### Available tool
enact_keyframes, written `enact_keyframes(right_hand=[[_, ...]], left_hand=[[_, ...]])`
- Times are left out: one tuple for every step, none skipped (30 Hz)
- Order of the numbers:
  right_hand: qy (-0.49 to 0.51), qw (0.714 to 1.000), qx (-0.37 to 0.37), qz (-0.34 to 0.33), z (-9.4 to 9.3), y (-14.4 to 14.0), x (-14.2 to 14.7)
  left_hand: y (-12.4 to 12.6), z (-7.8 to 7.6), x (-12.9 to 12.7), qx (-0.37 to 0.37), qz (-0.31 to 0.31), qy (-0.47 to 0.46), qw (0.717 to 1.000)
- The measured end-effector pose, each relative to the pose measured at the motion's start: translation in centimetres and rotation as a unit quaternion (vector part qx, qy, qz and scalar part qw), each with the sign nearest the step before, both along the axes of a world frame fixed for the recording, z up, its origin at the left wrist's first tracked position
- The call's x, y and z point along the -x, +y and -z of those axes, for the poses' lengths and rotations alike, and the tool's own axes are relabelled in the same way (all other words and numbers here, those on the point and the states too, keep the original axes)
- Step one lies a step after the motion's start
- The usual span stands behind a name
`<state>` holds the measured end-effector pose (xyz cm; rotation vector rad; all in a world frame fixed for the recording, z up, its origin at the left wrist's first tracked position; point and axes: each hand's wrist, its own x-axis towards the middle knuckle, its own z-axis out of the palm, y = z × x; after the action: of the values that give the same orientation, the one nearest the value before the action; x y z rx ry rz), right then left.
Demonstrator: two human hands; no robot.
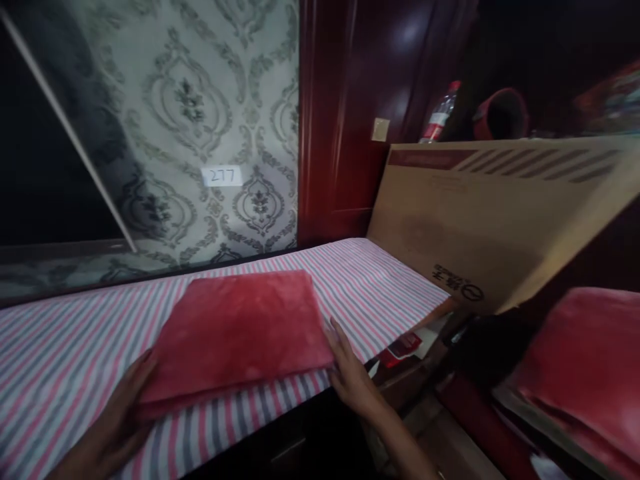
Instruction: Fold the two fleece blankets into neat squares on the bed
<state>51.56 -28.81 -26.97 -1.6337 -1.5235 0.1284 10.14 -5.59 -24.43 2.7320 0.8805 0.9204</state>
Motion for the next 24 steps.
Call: enact_keyframes(right_hand=[[-0.059,0.998,-0.006,0.005,0.2,0.0,0.4],[-0.103,0.995,-0.010,0.011,0.4,0.1,0.8],[-0.135,0.991,-0.015,0.018,0.7,0.3,1.0],[-0.158,0.987,-0.025,0.030,1.0,0.6,1.2],[-0.174,0.983,-0.035,0.043,1.3,1.0,1.3],[-0.186,0.980,-0.045,0.056,1.6,1.4,1.3],[-0.197,0.977,-0.056,0.067,1.8,1.8,1.3],[-0.206,0.973,-0.069,0.075,1.9,2.1,1.1],[-0.215,0.970,-0.085,0.079,1.9,2.4,1.0],[-0.224,0.966,-0.101,0.076,1.6,2.6,0.8],[-0.233,0.963,-0.116,0.069,1.0,2.8,0.5],[-0.237,0.961,-0.128,0.061,0.1,2.9,0.3],[-0.236,0.960,-0.139,0.056,-1.1,3.0,0.0],[-0.227,0.961,-0.147,0.056,-2.6,3.1,-0.3],[-0.213,0.962,-0.157,0.059,-4.4,3.2,-0.5],[-0.193,0.963,-0.175,0.070,-6.5,3.3,-0.7],[-0.170,0.963,-0.196,0.079,-8.6,3.5,-0.8],[-0.142,0.960,-0.223,0.087,-10.9,3.7,-1.0],[-0.105,0.961,-0.239,0.095,-13.1,4.1,-1.0],[-0.064,0.962,-0.247,0.094,-15.2,4.5,-1.1],[-0.021,0.964,-0.249,0.087,-17.2,5.1,-1.2],[0.026,0.966,-0.247,0.075,-19.0,5.8,-1.4],[0.075,0.965,-0.244,0.055,-20.5,6.7,-1.6],[0.123,0.963,-0.239,0.030,-21.7,7.7,-1.9]], left_hand=[[-0.2,0.3,-0.2,-0.010,0.006,-0.013,1.000],[-0.4,0.4,-0.5,-0.022,0.012,-0.016,1.000],[-0.6,0.4,-0.8,-0.033,0.014,-0.011,0.999],[-0.8,0.5,-1.1,-0.044,0.011,-0.004,0.999],[-0.9,0.4,-1.3,-0.052,0.002,0.002,0.999],[-1.0,0.4,-1.5,-0.057,-0.012,0.009,0.998],[-1.1,0.4,-1.7,-0.060,-0.028,0.016,0.998],[-1.1,0.4,-1.8,-0.063,-0.041,0.021,0.997],[-1.1,0.4,-1.8,-0.069,-0.052,0.023,0.996],[-1.0,0.2,-1.9,-0.076,-0.057,0.025,0.995],[-0.9,-0.2,-1.9,-0.083,-0.059,0.025,0.994],[-0.8,-0.9,-1.9,-0.091,-0.057,0.020,0.994],[-0.7,-2.0,-1.9,-0.097,-0.053,0.010,0.994],[-0.6,-3.3,-2.0,-0.103,-0.051,-0.004,0.993],[-0.5,-5.1,-2.0,-0.107,-0.048,-0.022,0.993],[-0.4,-7.1,-2.1,-0.110,-0.045,-0.042,0.992],[-0.3,-9.4,-2.1,-0.114,-0.040,-0.067,0.990],[-0.2,-11.8,-2.2,-0.114,-0.037,-0.082,0.989],[0.1,-14.2,-2.3,-0.109,-0.035,-0.099,0.989],[0.4,-16.4,-2.4,-0.090,-0.022,-0.117,0.989],[0.9,-18.4,-2.5,-0.052,-0.024,-0.145,0.988],[1.6,-20.0,-2.6,-0.013,-0.037,-0.176,0.984],[2.4,-21.2,-2.7,0.031,-0.051,-0.198,0.978],[3.5,-22.1,-2.8,0.079,-0.071,-0.222,0.969]])
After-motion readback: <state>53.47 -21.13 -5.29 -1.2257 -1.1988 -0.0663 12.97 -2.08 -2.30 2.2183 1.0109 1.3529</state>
